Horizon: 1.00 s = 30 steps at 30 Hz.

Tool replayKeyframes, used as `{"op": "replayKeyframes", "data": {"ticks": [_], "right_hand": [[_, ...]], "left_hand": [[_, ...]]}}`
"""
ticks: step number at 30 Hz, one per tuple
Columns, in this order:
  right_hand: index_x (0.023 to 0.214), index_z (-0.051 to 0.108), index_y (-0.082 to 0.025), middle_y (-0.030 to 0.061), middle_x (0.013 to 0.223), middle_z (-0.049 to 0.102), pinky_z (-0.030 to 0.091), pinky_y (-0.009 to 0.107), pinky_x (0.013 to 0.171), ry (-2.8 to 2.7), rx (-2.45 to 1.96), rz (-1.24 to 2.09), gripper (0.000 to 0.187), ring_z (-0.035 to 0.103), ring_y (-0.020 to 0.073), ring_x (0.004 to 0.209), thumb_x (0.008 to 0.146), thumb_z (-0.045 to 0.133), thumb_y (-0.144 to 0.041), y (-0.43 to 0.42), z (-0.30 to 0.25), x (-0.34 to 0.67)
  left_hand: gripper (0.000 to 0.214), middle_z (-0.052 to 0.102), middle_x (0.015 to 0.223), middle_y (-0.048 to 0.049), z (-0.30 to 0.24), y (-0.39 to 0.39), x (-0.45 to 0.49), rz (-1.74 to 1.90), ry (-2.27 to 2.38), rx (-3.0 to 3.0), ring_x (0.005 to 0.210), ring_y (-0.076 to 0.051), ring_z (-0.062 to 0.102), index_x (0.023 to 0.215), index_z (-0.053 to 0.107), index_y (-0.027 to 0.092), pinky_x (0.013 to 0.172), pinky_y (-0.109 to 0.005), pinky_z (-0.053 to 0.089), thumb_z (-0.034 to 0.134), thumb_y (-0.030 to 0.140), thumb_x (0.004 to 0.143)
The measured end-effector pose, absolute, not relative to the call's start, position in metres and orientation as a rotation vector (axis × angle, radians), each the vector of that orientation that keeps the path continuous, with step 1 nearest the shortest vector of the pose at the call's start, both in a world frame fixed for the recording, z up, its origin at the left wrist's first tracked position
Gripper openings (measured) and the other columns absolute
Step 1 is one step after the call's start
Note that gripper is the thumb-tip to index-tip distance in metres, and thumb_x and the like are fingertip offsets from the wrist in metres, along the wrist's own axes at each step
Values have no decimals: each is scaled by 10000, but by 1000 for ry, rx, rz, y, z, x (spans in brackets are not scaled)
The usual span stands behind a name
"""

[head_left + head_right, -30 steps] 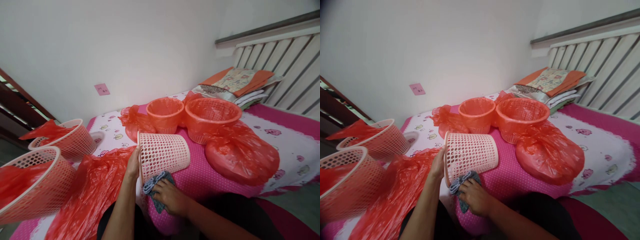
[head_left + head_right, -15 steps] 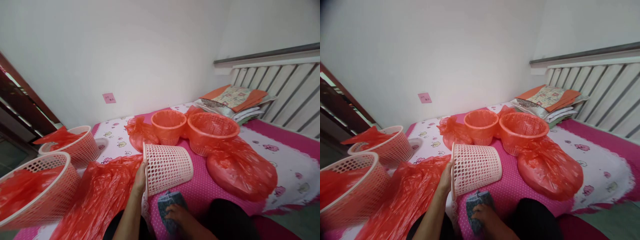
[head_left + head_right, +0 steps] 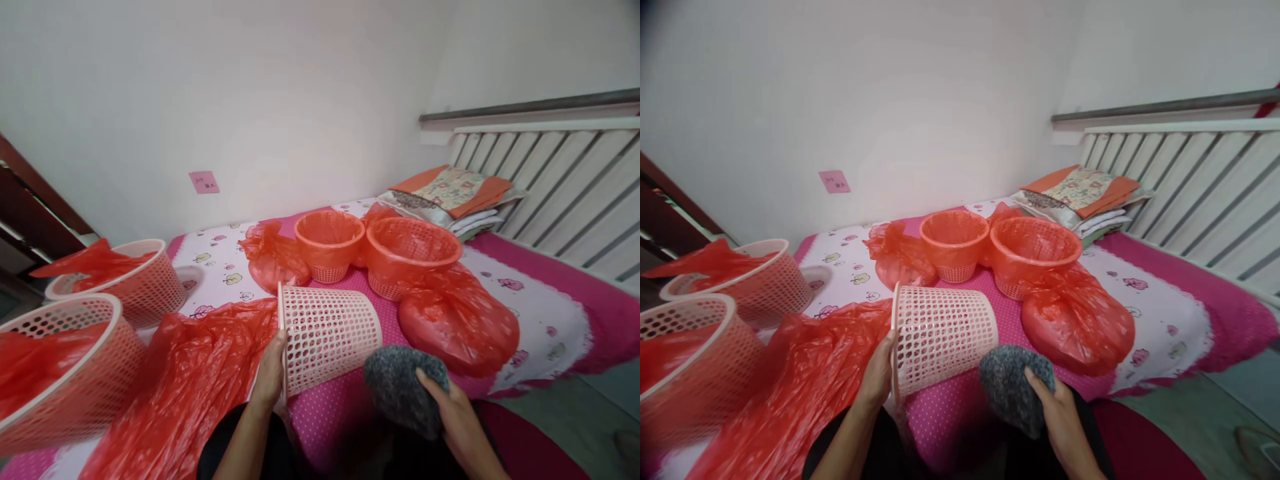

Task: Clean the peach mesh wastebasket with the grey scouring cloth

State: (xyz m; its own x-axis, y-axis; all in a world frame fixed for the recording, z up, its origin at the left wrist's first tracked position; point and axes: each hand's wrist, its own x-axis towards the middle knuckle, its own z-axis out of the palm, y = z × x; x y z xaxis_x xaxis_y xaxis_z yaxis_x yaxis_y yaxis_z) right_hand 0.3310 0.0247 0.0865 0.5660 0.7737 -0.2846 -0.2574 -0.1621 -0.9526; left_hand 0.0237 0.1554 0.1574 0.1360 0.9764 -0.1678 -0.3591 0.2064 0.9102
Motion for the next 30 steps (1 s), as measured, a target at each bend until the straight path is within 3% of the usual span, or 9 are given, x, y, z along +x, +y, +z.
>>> {"op": "replayKeyframes", "data": {"ticks": [4,10,14,19,24,30], "right_hand": [[1103,787,-139,125,1067,823,578,531,1028,-466,-1507,673,691,760,368,1042,659,840,-667,42,112,348],[1157,767,-138,155,1147,802,576,514,1024,-644,-1468,316,600,749,340,1067,796,760,-617,77,138,341],[1274,716,-167,149,1215,783,568,503,1043,-921,-1416,349,582,742,311,1095,826,737,-539,103,126,323],[1298,689,-179,166,1335,714,504,561,1129,-1253,-1502,264,586,664,349,1257,798,729,-483,124,103,322],[1339,663,-163,184,1350,685,486,577,1151,-1372,-1520,149,519,640,348,1285,845,591,-308,131,91,334],[1504,544,-206,148,1523,559,393,617,1220,-1532,-1450,28,684,499,327,1444,826,513,-129,127,97,306]], "left_hand": [[506,826,1125,-133,158,151,32,1134,898,760,1238,-365,706,1110,797,120,1152,-509,488,743,551,850],[518,829,1087,-156,156,151,30,1093,838,697,1237,-390,706,1085,788,101,1125,-541,514,780,531,796],[594,824,1103,-169,155,150,30,1070,829,670,1234,-403,705,1122,774,93,1106,-543,528,812,559,755],[609,821,1115,-171,158,149,31,1048,795,678,1239,-411,700,1097,784,99,1121,-544,513,825,588,737],[599,818,1135,-170,155,149,31,1042,775,686,1268,-414,682,1087,789,107,1138,-541,500,822,596,743],[623,813,1171,-163,154,147,33,1039,739,631,1286,-415,673,1164,773,121,1157,-571,481,815,592,759]]}}
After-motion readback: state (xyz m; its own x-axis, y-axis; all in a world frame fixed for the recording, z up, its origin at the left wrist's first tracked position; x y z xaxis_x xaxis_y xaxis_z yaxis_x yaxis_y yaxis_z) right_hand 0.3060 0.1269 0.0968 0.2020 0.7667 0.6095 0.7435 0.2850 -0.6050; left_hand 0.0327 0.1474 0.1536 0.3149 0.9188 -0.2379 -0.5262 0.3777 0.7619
